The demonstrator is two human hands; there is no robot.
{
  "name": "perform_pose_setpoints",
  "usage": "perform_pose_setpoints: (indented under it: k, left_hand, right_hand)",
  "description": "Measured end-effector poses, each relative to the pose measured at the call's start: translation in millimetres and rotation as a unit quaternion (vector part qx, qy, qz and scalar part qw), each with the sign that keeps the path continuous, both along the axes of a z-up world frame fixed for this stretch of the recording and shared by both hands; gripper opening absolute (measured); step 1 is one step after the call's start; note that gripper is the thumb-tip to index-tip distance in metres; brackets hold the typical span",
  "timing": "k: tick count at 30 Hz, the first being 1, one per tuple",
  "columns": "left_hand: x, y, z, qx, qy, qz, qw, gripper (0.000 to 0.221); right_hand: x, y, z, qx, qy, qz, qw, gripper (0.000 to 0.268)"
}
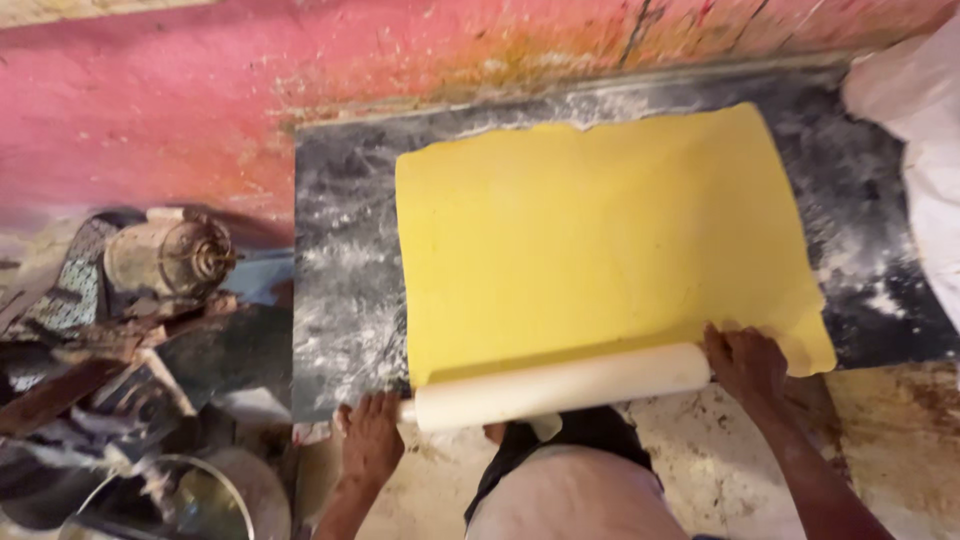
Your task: The person rolls out a large sheet of yellow dough using a white rolling pin on a floured workbench. They repeatedly push the rolling pin across the surface and occasionally move the dough by hand.
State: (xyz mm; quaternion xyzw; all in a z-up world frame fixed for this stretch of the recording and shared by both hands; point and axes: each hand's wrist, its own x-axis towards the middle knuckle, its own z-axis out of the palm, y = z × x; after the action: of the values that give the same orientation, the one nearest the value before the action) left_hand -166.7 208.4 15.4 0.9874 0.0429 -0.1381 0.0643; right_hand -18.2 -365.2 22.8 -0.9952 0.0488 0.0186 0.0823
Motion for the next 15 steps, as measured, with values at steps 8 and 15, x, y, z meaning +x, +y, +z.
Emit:
perform_pose_setpoints:
  k: [8,15]
  left_hand:
    - [97.9,28.4,-20.4,-0.011,-0.067,0.066,0.996,0.054]
    - [260.2,84.4,-54.7,-0.007,-0.189,0.054,0.98,0.055]
  right_hand:
    - [84.6,26.6,-26.6,0.017,-0.14,0.107,0.984,0.046]
    - [241.0,43.2,-63.2,-0.027,-0.208,0.219,0.953,0.02]
